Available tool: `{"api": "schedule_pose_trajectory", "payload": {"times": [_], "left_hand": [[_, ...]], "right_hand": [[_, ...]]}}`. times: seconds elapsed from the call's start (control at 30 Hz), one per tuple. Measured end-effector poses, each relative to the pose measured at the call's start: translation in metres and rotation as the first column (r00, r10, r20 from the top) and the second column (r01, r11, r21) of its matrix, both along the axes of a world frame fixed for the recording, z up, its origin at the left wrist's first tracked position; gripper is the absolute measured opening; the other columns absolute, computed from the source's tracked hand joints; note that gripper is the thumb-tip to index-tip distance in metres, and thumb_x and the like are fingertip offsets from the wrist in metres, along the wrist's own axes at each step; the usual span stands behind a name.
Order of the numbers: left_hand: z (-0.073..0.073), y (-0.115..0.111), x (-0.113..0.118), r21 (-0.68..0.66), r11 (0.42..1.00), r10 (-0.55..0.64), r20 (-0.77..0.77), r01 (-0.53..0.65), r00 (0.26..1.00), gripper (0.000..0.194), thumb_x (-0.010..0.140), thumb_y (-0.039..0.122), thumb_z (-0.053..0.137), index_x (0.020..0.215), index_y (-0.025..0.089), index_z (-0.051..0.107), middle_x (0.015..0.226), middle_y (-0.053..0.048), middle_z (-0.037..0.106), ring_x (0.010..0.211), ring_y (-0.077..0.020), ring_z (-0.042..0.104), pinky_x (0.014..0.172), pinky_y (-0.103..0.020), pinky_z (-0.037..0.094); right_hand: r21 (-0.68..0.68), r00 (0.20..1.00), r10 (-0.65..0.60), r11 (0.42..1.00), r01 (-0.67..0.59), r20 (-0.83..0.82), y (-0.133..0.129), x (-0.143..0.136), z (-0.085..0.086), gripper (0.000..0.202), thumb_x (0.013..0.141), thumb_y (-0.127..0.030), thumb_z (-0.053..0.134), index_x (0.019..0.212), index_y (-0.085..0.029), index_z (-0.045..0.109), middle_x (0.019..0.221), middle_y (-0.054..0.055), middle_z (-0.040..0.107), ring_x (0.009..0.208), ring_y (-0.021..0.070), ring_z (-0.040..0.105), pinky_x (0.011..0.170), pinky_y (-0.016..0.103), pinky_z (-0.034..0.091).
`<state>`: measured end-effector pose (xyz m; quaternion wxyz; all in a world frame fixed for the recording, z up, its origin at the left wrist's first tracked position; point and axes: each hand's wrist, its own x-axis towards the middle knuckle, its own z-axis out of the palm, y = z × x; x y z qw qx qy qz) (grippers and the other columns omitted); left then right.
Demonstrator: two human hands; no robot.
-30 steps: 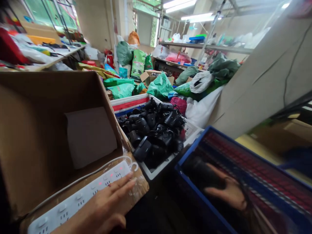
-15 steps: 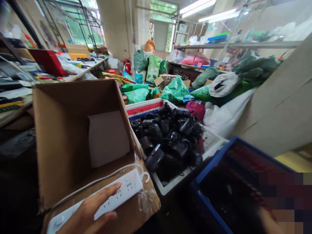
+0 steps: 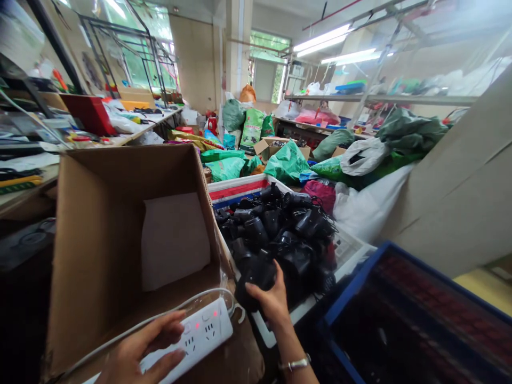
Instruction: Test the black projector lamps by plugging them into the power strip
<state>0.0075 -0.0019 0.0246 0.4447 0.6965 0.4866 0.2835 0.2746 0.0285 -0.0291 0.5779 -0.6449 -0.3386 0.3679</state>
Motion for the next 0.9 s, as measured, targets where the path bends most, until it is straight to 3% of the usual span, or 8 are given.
{"api": "schedule_pose_trajectory", "payload": {"times": [0.1,0.17,0.3,0.47,0.57,0.7,0.83,0.9], "left_hand": [[0.022,0.011,0.021,-0.19,0.98,-0.028,0.152,0.057,0.988,0.069,0.071,0.043,0.065,0.131,0.019,0.041,0.125,-0.014,0.055,0.107,-0.0271,0.056,0.088,-0.039,0.05],[0.041,0.016,0.037,-0.254,0.955,-0.069,0.302,0.15,0.951,0.086,0.065,0.048,0.069,0.137,0.018,0.031,0.136,-0.016,0.044,0.116,-0.03,0.05,0.089,-0.041,0.049],[0.07,0.014,0.053,-0.168,0.979,-0.084,0.191,0.117,0.978,0.063,0.072,0.041,0.065,0.128,0.018,0.046,0.127,-0.013,0.054,0.115,-0.0292,0.05,0.099,-0.043,0.039],[0.063,0.009,0.032,-0.176,0.984,0.016,0.108,0.003,0.994,0.035,0.082,0.038,0.054,0.11,0.018,0.058,0.104,-0.007,0.065,0.097,-0.0246,0.057,0.084,-0.033,0.045],[0.054,0.007,0.015,-0.23,0.965,0.158,0.138,-0.123,0.978,0.034,0.086,0.045,0.045,0.099,0.016,0.057,0.092,-0.006,0.063,0.087,-0.022,0.055,0.074,-0.03,0.043],[0.06,0.0,0.008,-0.197,0.97,0.162,0.08,-0.144,0.983,0.034,0.087,0.048,0.042,0.093,0.017,0.053,0.085,-0.003,0.059,0.08,-0.0188,0.051,0.069,-0.028,0.04],[0.078,-0.013,0.008,-0.16,0.983,0.09,-0.028,-0.094,0.996,0.031,0.088,0.048,0.039,0.093,0.02,0.05,0.086,-0.003,0.059,0.082,-0.0204,0.052,0.071,-0.029,0.04],[0.084,-0.019,0.005,-0.131,0.987,0.085,-0.066,-0.093,0.994,0.027,0.089,0.044,0.038,0.096,0.021,0.05,0.09,-0.004,0.06,0.086,-0.0217,0.053,0.075,-0.031,0.04]], "right_hand": [[0.217,0.936,0.088,0.961,-0.169,0.341,-0.029,-0.011,0.037,0.101,0.053,-0.027,0.078,0.139,-0.025,0.024,0.124,0.01,0.05,0.112,0.0296,0.051,0.096,0.045,0.042],[0.315,0.758,0.031,0.898,-0.307,0.652,-0.042,-0.025,0.051,0.097,0.057,-0.02,0.075,0.14,-0.027,0.024,0.127,0.011,0.042,0.115,0.0314,0.045,0.094,0.047,0.042],[0.334,0.538,-0.056,0.835,-0.436,0.841,-0.057,-0.053,0.052,0.088,0.067,-0.013,0.064,0.142,-0.03,0.022,0.124,0.013,0.036,0.108,0.0319,0.045,0.084,0.049,0.046],[0.23,0.672,0.321,0.769,-0.596,0.668,-0.063,-0.03,0.042,0.064,0.07,-0.029,0.071,0.128,-0.028,0.046,0.119,0.009,0.045,0.103,0.0264,0.052,0.083,0.037,0.049],[0.067,0.783,0.399,0.872,-0.485,0.476,-0.058,0.003,0.029,0.038,0.071,-0.034,0.071,0.105,-0.023,0.059,0.095,0.004,0.055,0.075,0.0162,0.055,0.067,0.027,0.049],[-0.169,0.746,0.513,0.855,-0.491,0.426,-0.05,0.004,0.004,0.077,0.058,-0.027,0.077,0.128,-0.018,0.046,0.1,0.006,0.053,0.062,0.0115,0.048,0.058,0.026,0.047],[-0.059,0.736,0.462,0.863,-0.502,0.495,-0.047,-0.029,-0.008,0.022,0.078,-0.029,0.057,0.095,-0.02,0.068,0.084,0.004,0.058,0.069,0.0151,0.055,0.062,0.025,0.045],[-0.008,0.791,0.328,0.925,-0.379,0.517,-0.045,-0.034,-0.006,0.024,0.084,-0.035,0.05,0.078,-0.018,0.066,0.077,0.005,0.058,0.071,0.0179,0.055,0.065,0.028,0.045]]}}
